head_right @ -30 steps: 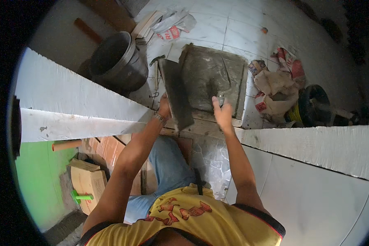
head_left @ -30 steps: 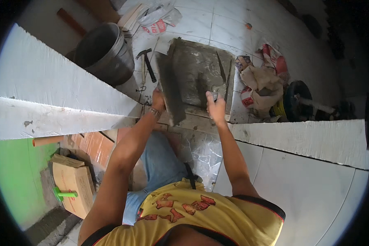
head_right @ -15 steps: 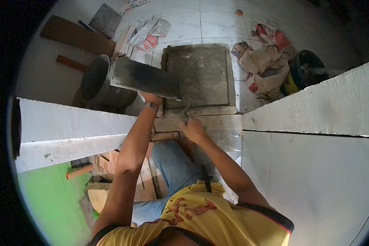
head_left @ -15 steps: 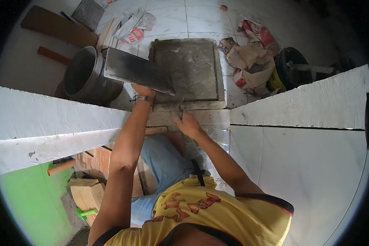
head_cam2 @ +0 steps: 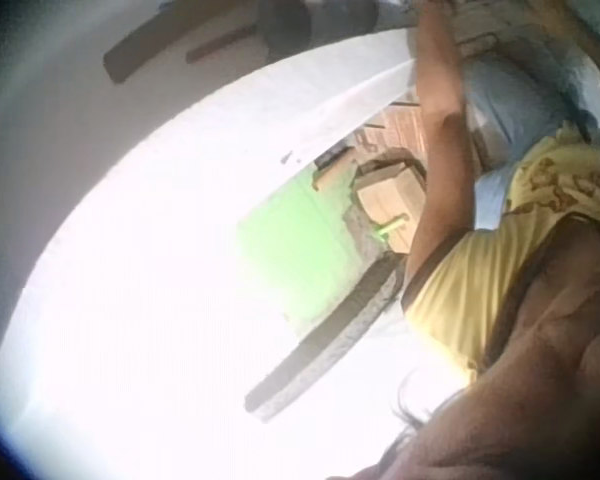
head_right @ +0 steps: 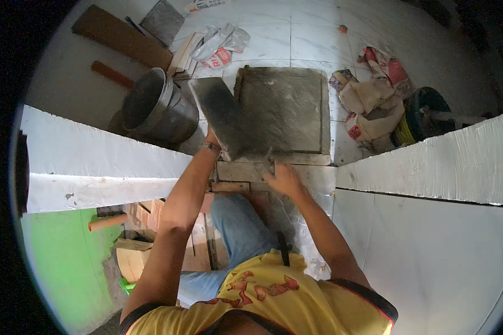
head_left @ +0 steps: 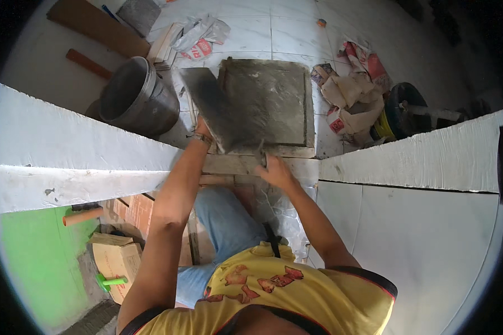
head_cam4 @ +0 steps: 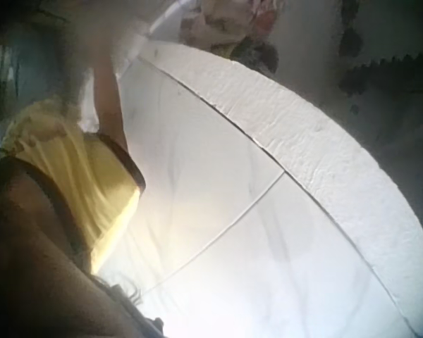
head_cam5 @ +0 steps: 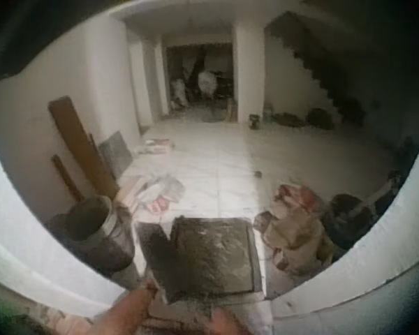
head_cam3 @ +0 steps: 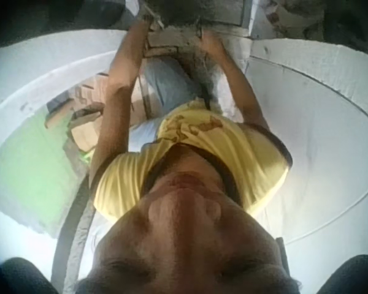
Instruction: The person applies mortar onto a wall corner using a trowel, gathers additional mortar from a tray, and spreads mortar across the floor surface while holding and positioning ceramic tiles.
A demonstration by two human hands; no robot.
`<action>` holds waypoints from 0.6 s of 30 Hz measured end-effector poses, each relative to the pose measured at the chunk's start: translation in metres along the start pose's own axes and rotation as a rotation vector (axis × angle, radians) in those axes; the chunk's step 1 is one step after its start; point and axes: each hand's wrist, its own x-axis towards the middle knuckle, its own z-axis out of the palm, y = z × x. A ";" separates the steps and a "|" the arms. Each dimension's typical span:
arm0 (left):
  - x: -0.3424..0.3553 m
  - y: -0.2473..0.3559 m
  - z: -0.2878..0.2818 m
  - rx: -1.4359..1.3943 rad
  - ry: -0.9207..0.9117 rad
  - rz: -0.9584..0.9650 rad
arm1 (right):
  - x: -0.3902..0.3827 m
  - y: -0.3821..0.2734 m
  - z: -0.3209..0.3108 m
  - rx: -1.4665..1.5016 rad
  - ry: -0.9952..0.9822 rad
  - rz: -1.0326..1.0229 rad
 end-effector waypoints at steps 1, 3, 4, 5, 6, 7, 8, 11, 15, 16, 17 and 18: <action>-0.003 0.003 -0.002 0.055 -0.040 -0.121 | 0.015 0.010 0.007 0.080 0.036 0.017; -0.006 0.000 -0.001 0.112 -0.052 -0.246 | 0.033 0.020 -0.001 0.070 0.049 0.120; -0.012 0.000 -0.005 0.142 -0.016 -0.262 | 0.039 0.016 -0.004 0.074 0.055 0.216; -0.014 -0.002 -0.005 0.174 0.040 -0.248 | 0.039 0.014 -0.007 0.074 0.052 0.208; -0.012 -0.005 -0.005 0.211 0.115 -0.204 | 0.036 0.015 -0.011 0.082 0.075 0.181; -0.014 -0.007 -0.006 0.241 0.197 -0.153 | 0.028 0.008 -0.016 0.089 0.090 0.151; -0.015 -0.008 -0.007 0.251 0.269 -0.098 | 0.013 -0.006 -0.018 0.087 0.078 0.142; -0.007 -0.021 0.005 0.132 0.354 0.097 | -0.008 -0.040 -0.014 -0.067 0.130 0.073; 0.011 -0.039 0.045 -0.064 0.379 0.308 | 0.000 -0.043 0.026 0.061 0.099 0.089; 0.016 -0.038 0.055 -0.061 0.427 0.350 | 0.005 -0.043 0.031 0.159 0.180 0.087; 0.021 -0.035 0.058 -0.065 0.476 0.388 | 0.001 -0.048 0.027 0.159 0.179 0.075; 0.026 -0.026 0.059 -0.072 0.495 0.406 | -0.010 -0.052 0.023 0.144 0.210 0.125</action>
